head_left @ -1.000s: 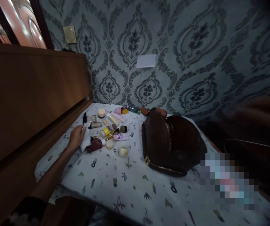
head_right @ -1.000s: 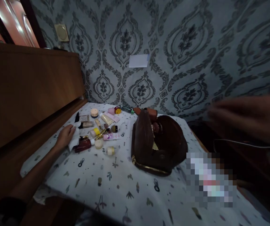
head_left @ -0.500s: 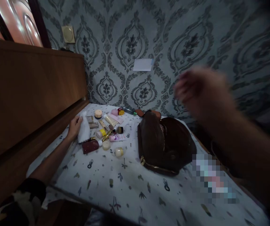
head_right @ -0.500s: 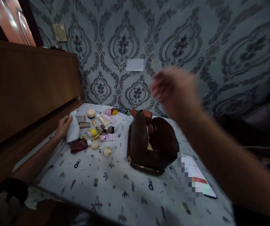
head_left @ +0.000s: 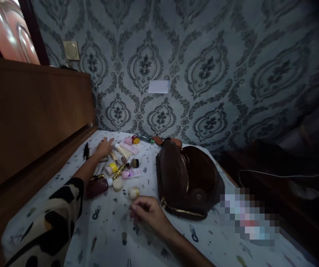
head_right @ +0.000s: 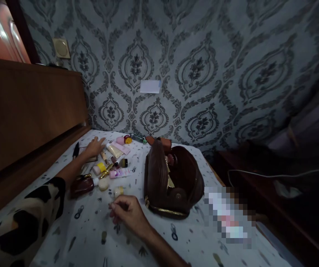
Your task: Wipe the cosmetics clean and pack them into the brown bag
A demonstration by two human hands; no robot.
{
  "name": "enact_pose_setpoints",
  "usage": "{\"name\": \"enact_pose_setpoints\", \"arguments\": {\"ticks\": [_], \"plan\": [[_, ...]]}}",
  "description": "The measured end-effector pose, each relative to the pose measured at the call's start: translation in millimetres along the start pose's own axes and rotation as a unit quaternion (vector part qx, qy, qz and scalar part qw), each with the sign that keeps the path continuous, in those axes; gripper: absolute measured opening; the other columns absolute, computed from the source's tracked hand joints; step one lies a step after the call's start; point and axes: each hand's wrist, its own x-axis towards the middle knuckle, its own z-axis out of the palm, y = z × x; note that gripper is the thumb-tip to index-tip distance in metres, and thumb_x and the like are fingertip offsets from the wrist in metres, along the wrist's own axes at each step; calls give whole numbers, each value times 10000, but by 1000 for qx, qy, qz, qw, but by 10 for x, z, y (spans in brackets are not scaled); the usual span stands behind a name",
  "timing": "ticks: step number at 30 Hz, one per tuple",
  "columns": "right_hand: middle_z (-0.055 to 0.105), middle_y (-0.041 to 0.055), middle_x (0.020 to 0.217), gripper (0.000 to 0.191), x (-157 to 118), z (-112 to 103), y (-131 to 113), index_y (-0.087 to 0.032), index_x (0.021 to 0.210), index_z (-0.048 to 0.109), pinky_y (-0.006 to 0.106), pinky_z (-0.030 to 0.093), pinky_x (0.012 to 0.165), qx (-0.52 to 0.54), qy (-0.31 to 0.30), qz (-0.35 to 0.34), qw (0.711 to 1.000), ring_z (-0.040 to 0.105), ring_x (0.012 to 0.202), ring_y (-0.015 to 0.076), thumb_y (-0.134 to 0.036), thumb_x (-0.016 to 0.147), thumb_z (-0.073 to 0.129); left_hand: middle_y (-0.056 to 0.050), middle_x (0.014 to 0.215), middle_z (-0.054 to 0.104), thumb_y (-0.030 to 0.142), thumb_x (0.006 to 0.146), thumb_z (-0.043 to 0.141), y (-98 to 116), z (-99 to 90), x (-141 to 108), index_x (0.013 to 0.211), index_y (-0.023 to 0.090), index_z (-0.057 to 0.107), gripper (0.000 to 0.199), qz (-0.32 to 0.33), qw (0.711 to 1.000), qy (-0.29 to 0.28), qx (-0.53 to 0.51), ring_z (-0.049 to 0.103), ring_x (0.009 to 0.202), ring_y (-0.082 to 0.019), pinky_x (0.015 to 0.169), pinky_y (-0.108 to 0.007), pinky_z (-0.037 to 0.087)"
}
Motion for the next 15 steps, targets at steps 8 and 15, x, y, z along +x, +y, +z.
{"name": "enact_pose_setpoints", "arguments": {"ticks": [8,15], "plan": [[628,4,626,545,-28,-52,153,-150,698,605,201,400,491,31,37,7,999,534,478,79,-691,730,661,-194,1200,518,340,872,564,130,-121,-93,1260,125,505,448,12,999,24,-24,564,1094,-348,950,-468,428],[678,26,772,553,-11,-81,133,-164,1028,658,205,424,462,142,63,-16,988,616,542,113,-632,737,704,-36,1045,608,460,957,371,739,-268,-841,1216,220,436,359,98,987,33,-127,599,905,-203,788,-303,489]]}}
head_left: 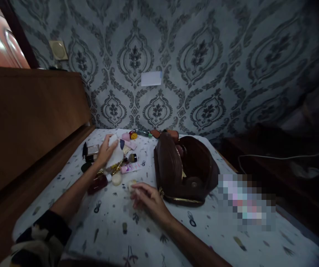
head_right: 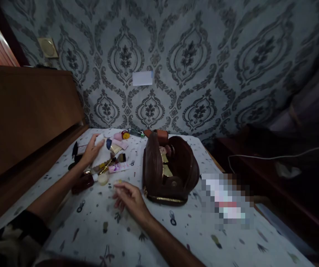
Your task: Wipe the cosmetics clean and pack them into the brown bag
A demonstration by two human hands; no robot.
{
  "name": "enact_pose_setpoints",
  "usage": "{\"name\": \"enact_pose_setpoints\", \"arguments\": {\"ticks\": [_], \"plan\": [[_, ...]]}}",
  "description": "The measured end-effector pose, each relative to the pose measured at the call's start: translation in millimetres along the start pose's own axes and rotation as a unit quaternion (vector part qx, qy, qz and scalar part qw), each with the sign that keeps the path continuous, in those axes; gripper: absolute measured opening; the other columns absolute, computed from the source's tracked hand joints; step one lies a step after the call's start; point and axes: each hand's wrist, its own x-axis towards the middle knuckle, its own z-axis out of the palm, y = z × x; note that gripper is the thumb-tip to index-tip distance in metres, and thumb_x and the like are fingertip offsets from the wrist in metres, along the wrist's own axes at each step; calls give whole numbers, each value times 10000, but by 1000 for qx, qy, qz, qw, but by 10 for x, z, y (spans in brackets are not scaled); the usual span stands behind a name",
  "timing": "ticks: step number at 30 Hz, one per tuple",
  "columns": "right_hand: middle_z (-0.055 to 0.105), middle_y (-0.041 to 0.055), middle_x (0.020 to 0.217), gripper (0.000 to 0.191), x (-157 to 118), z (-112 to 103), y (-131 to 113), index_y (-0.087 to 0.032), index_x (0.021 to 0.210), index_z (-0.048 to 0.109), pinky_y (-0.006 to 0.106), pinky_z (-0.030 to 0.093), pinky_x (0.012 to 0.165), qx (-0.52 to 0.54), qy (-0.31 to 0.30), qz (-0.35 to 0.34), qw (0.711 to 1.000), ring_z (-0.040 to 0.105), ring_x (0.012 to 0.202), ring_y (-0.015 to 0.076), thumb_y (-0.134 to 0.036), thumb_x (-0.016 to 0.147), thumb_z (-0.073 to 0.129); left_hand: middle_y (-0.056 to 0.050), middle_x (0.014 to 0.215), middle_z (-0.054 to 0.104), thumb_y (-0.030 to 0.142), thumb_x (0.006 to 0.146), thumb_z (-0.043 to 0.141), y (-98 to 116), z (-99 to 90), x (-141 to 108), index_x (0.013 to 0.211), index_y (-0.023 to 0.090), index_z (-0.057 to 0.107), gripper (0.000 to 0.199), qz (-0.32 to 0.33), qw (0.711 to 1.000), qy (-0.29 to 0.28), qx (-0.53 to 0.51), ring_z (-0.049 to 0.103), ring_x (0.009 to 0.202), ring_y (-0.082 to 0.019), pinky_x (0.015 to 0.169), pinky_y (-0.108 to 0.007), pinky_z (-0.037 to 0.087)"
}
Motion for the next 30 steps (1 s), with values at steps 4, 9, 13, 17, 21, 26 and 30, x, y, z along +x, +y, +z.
{"name": "enact_pose_setpoints", "arguments": {"ticks": [4,9,13,17,21,26,30], "plan": [[677,32,896,596,18,23,16,-224,1226,590,218,455,473,112,43,-12,993,653,647,144,-560,755,733,-20,978,610,416,927,444,511,175,-642,1107,216,514,278,75,987,-36,-140,576,892,-197,804,-302,457],[688,22,871,529,35,13,34,-201,1136,635,233,485,559,173,90,-38,980,625,681,141,-515,732,769,-25,877,583,326,878,489,764,339,-1067,917,198,549,147,120,980,-56,-147,550,851,-198,796,-317,419],[697,26,940,504,39,-6,71,-202,1117,648,238,498,652,174,80,-37,981,640,768,146,-467,714,796,10,724,529,310,874,478,720,378,-1087,756,202,523,166,93,973,-74,-198,509,730,-167,714,-289,390],[688,24,927,562,20,-21,92,-210,1217,622,224,468,557,144,48,-35,988,630,680,129,-429,729,795,40,635,489,441,865,546,668,366,-1062,730,195,536,281,-71,944,-76,-314,455,578,-126,558,-240,372],[682,44,1047,621,-4,-9,31,-235,1243,610,212,478,544,165,34,-24,985,641,695,124,-355,680,843,47,617,509,532,809,621,679,342,-1061,768,180,583,357,-163,904,-63,-391,437,517,-103,503,-217,380],[665,20,1037,532,22,7,-19,-269,1143,645,207,520,576,228,41,-28,972,635,725,116,-323,659,859,29,665,543,558,829,608,658,379,-1101,761,185,589,380,-155,906,-31,-393,489,587,-117,562,-220,427],[652,11,1038,487,42,-2,-17,-272,1106,642,209,531,594,217,61,-52,973,624,753,118,-314,667,850,-6,713,578,610,892,492,608,430,-1170,750,190,597,455,-150,924,-35,-351,543,679,-161,659,-263,468]]}}
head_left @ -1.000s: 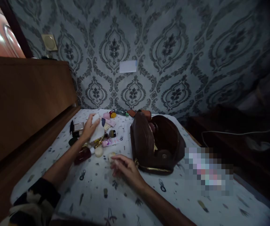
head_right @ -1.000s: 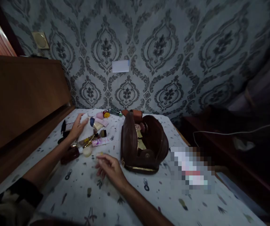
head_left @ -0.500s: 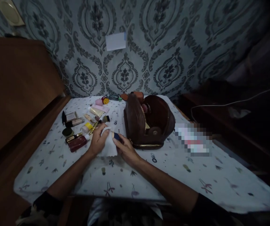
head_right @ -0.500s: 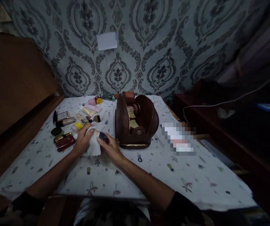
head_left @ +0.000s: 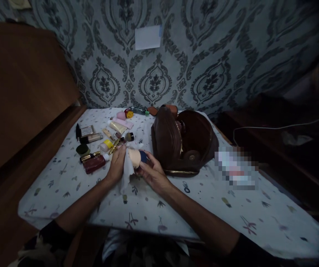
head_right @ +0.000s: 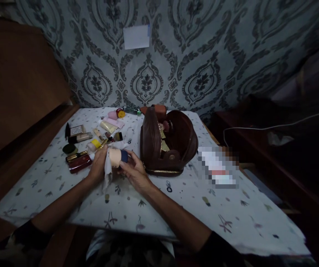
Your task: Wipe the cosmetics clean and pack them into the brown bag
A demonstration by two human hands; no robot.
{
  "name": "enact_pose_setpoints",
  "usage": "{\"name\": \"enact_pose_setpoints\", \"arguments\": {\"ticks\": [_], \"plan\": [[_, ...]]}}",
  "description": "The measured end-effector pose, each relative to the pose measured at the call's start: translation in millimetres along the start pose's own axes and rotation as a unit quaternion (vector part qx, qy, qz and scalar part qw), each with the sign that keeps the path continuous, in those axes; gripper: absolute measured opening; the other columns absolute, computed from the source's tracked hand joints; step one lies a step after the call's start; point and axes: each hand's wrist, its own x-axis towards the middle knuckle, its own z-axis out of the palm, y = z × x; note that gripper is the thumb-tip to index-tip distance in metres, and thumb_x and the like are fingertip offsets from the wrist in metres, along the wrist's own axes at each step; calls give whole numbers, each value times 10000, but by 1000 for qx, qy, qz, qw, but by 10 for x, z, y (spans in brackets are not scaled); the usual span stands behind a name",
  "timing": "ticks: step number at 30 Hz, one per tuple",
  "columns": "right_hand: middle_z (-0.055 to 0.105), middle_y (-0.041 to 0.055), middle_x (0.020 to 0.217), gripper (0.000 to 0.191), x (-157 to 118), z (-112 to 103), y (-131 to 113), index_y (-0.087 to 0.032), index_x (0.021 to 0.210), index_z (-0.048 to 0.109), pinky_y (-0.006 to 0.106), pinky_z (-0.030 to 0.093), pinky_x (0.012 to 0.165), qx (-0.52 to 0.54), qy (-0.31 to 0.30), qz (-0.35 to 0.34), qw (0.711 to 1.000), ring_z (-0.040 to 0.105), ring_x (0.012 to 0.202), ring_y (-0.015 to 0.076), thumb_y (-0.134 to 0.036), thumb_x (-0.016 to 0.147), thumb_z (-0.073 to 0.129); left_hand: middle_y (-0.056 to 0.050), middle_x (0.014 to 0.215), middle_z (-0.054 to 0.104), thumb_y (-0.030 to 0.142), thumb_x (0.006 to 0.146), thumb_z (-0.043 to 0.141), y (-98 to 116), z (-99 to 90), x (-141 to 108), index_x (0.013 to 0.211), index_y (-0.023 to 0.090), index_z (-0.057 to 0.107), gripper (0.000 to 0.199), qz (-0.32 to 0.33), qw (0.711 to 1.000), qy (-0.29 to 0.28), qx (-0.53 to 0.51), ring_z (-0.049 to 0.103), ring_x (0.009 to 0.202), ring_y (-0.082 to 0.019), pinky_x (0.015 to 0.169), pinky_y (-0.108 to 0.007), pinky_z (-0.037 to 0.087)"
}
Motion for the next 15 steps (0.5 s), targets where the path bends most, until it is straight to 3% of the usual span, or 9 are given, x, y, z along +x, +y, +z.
{"name": "enact_pose_setpoints", "arguments": {"ticks": [5,9,12,15], "plan": [[654,40,1154,547,3,-22,-44,-269,1161,596,292,540,845,-121,26,-68,990,634,1002,183,-330,670,831,-48,922,630,533,964,381,6,-13,-52,959,191,621,418,105,988,-53,103,577,896,-211,833,-321,461],[640,42,1158,562,10,-63,-23,-260,1185,566,324,511,915,-229,42,-127,964,626,1028,189,-255,671,794,-87,1068,630,451,901,522,41,-27,-77,1120,179,575,353,196,955,-96,202,575,1019,-249,921,-367,439],[626,50,1180,541,-14,-101,13,-260,1221,562,333,512,910,-307,52,-165,936,626,1025,194,-181,712,725,-93,1071,632,396,867,582,58,-29,-84,1134,174,559,348,213,939,-107,249,584,1022,-248,915,-357,440],[615,67,1225,530,-66,-137,0,-269,1251,582,393,479,997,-390,22,-213,895,599,1115,229,-162,746,700,-69,990,656,386,906,511,92,-29,-69,1036,187,587,250,194,944,-114,240,602,948,-229,864,-332,449]]}}
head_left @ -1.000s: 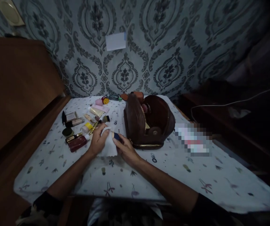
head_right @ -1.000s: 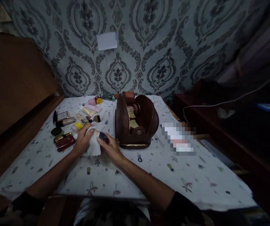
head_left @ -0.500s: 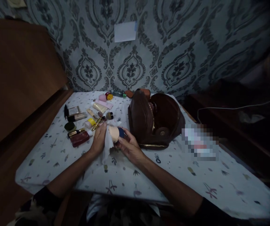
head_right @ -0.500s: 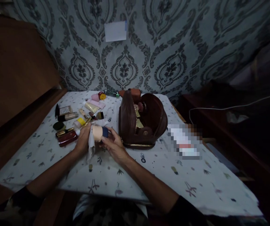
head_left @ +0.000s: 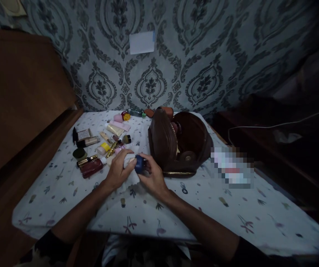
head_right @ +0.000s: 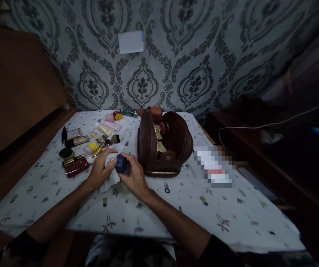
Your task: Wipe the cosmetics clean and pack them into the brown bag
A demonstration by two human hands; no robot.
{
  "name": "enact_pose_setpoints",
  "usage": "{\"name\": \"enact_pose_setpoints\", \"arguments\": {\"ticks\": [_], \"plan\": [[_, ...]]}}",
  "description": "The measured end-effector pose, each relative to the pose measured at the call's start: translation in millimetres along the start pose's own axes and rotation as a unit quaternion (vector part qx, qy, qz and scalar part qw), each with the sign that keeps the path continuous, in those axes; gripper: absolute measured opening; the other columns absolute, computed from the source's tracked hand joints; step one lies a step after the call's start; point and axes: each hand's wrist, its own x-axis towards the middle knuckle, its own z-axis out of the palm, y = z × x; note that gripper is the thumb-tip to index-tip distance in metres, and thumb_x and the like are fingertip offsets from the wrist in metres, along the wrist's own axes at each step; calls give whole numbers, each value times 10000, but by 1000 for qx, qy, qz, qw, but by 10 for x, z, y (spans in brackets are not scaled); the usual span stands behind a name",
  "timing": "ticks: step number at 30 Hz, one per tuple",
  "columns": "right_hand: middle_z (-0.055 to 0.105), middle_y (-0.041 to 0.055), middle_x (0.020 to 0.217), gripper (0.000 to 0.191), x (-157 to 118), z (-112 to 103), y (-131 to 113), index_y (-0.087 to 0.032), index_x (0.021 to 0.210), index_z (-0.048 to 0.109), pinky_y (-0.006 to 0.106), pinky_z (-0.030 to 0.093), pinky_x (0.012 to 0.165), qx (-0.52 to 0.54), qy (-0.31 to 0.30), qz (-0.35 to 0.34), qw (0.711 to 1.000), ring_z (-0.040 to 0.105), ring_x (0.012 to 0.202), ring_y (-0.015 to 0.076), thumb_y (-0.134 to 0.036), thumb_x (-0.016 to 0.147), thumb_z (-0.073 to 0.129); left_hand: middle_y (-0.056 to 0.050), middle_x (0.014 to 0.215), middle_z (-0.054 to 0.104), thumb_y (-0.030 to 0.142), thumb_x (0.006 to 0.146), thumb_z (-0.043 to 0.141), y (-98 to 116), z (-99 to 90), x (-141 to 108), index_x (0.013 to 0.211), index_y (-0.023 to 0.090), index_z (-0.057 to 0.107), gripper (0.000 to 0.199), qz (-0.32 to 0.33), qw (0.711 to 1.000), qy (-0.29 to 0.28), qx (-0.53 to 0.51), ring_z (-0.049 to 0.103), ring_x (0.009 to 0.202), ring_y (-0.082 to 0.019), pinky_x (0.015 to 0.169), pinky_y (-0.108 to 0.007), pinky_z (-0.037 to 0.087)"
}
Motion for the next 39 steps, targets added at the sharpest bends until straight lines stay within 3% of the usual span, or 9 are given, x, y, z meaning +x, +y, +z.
{"name": "enact_pose_setpoints", "arguments": {"ticks": [4,7,9,14,21,27,32,36,39], "plan": [[568,88,1328,540,-33,-89,-33,-280,1298,590,459,388,1112,-85,-63,-100,989,523,1265,261,-153,783,688,-27,856,649,387,940,437,30,-42,54,895,193,598,256,-42,998,-29,-43,581,830,-200,785,-299,441],[550,91,1351,510,-42,-96,-29,-295,1302,593,452,388,1116,-96,-71,-120,986,513,1285,249,-179,814,686,1,761,590,397,948,425,38,-57,73,812,194,573,286,-59,995,-35,-78,531,755,-177,715,-275,415],[555,93,1338,539,-47,-60,-9,-292,1304,584,447,403,1099,-73,-51,-94,992,518,1272,250,-203,791,720,15,719,545,403,952,426,39,-50,66,780,196,549,296,-66,993,-17,-101,502,716,-165,683,-267,395],[567,94,1308,677,-46,60,28,-254,1294,528,389,488,978,60,11,62,996,567,1187,246,-168,669,773,5,771,554,378,970,414,40,-1,3,817,199,546,271,-56,992,47,-106,516,756,-172,724,-278,394],[638,57,1207,626,-17,115,-57,-242,1182,589,394,440,1034,110,39,122,986,588,1135,235,-113,592,754,5,740,502,379,970,425,40,11,-30,761,211,480,274,-36,994,64,-79,481,728,-174,708,-296,377],[689,63,1108,519,-3,96,-124,-224,1071,661,354,512,912,261,-2,192,946,639,1024,231,-309,599,860,26,634,432,489,954,429,-14,-41,28,647,214,424,412,-75,985,100,-117,413,624,-152,614,-281,345],[665,65,1174,565,5,59,-145,-257,1137,633,338,553,772,401,-39,254,879,661,940,201,-390,639,864,12,682,471,480,963,419,27,-18,12,693,213,459,382,-64,988,101,-102,454,675,-165,660,-289,380],[696,33,945,460,26,28,-132,-227,1032,638,295,534,674,448,-56,312,836,649,771,159,-402,666,856,-52,943,614,454,975,401,87,19,-59,927,213,547,286,-32,989,91,-111,570,930,-210,847,-330,444],[676,-1,822,392,35,8,-124,-205,931,668,244,493,659,454,-48,336,824,611,713,124,-401,655,864,-102,1149,647,416,973,427,84,26,-101,1091,213,595,288,27,992,26,-118,581,1111,-245,970,-382,434]]}}
